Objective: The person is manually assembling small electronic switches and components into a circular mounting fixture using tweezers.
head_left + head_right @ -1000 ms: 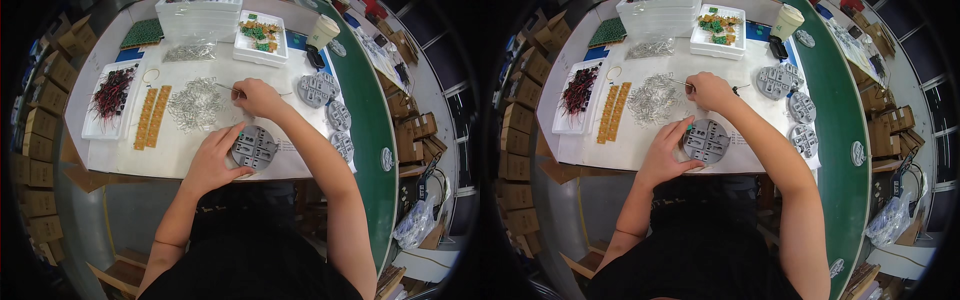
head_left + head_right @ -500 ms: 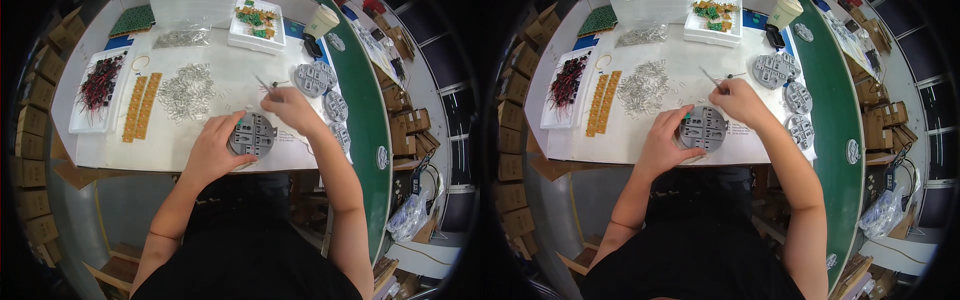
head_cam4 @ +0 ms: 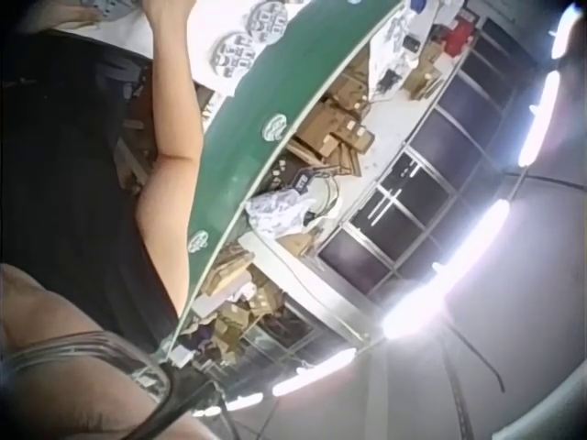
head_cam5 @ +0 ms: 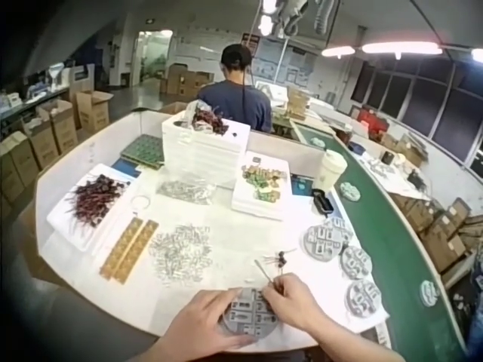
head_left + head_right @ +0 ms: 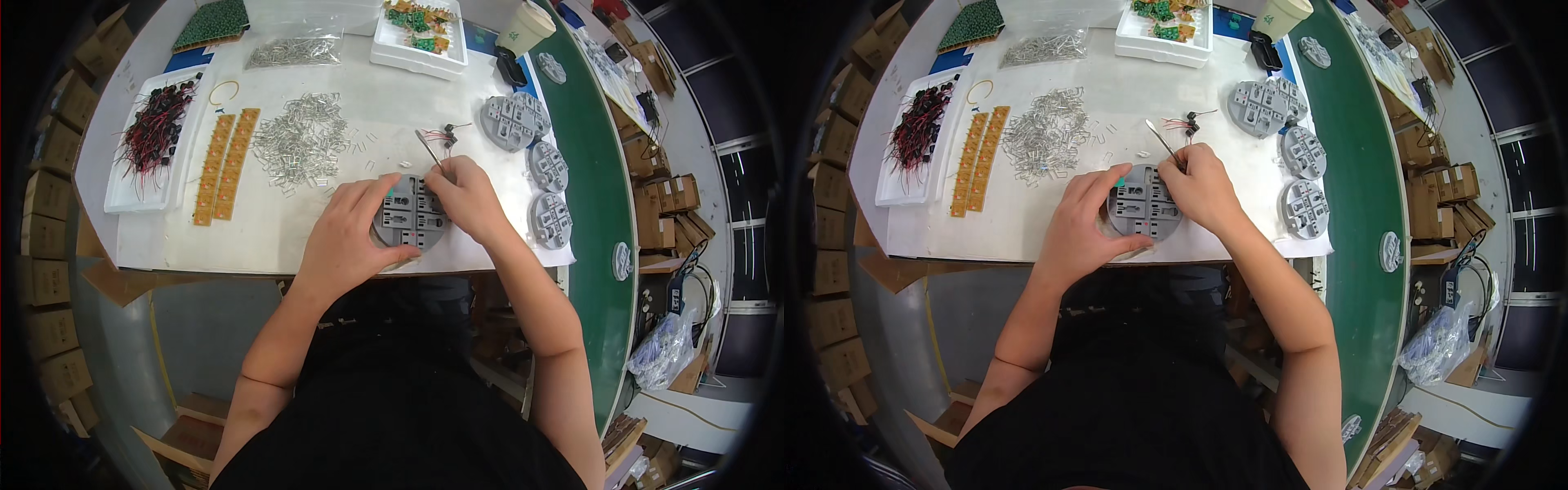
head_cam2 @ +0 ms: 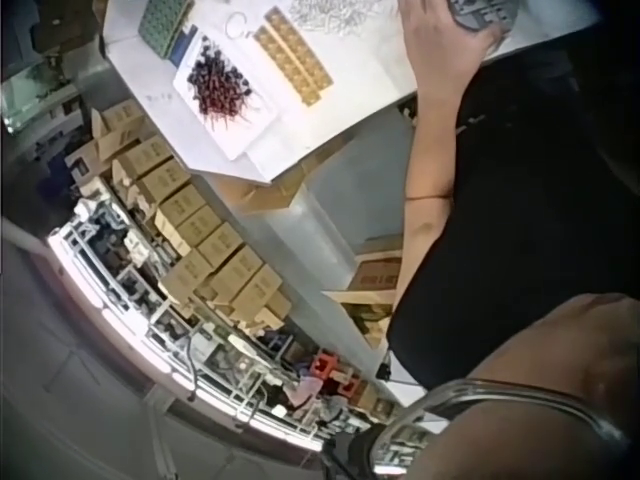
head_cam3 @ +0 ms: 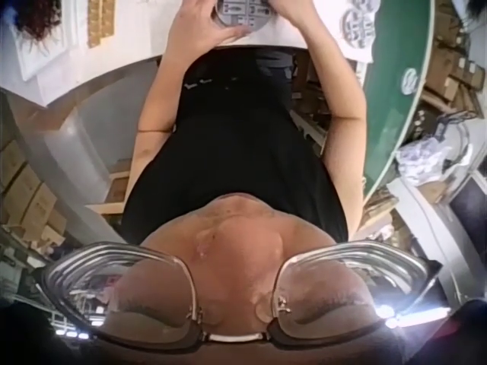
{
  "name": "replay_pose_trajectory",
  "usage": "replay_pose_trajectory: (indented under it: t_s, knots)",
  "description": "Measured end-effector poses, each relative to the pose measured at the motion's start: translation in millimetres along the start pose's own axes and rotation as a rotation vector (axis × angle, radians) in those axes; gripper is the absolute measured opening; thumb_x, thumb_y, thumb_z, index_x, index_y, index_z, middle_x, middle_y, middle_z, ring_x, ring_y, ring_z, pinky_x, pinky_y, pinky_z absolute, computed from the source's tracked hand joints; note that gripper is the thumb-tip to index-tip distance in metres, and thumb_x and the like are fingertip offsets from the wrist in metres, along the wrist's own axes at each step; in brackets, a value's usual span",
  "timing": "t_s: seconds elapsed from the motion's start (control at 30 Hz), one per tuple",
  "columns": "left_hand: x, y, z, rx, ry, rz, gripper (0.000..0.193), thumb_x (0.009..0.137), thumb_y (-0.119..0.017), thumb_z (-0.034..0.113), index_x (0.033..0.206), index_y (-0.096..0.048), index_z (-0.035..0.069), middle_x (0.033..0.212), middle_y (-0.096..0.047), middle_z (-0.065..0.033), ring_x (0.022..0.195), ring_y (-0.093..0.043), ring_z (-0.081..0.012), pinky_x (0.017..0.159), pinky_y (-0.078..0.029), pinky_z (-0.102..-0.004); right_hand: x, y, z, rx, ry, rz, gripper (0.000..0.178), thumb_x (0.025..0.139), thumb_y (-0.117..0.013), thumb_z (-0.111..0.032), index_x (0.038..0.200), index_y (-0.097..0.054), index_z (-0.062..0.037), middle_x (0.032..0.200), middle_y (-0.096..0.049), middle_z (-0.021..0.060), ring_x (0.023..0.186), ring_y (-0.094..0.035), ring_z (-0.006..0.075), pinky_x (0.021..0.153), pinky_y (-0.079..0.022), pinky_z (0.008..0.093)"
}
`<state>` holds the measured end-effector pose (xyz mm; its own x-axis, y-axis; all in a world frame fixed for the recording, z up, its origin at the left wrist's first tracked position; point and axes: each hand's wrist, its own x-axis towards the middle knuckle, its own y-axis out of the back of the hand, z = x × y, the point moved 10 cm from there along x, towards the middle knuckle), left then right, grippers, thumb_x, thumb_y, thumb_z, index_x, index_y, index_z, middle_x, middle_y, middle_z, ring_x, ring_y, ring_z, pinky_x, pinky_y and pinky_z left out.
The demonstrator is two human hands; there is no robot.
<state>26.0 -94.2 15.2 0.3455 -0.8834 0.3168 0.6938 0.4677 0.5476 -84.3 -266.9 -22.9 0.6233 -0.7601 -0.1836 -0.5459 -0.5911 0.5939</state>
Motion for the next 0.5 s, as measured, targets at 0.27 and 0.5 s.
replay_pose_trajectory:
  t_s: [0.27,0.5]
  knots:
    - [-3,3,1,0.013,-0.030,0.019,0.095,0.063,-0.101,0.030,0.146,-0.059,0.009,0.126,-0.065,-0.0111,0.117,-0.061,-0.0311,0.097,-0.054,-0.0424,-11,-2,-26,-0.268,0.010,-0.053,0.028,0.090,-0.076,-0.026,0.096,-0.073,0.0011,0.106,-0.068,0.0179,0.093,-0.070,0.0312,0.083,-0.056,0.0405]
    - [1,8,2,0.004,-0.024,-0.019,0.090,0.067,-0.096,0.033,0.145,-0.058,0.008,0.131,-0.065,-0.0112,0.123,-0.060,-0.0331,0.105,-0.052,-0.0447,-39,10,-62,-0.191,0.605,-0.016,0.021,0.085,-0.086,-0.011,0.094,-0.070,-0.0015,0.110,-0.069,0.0092,0.075,-0.069,0.0169,0.062,-0.054,0.0295]
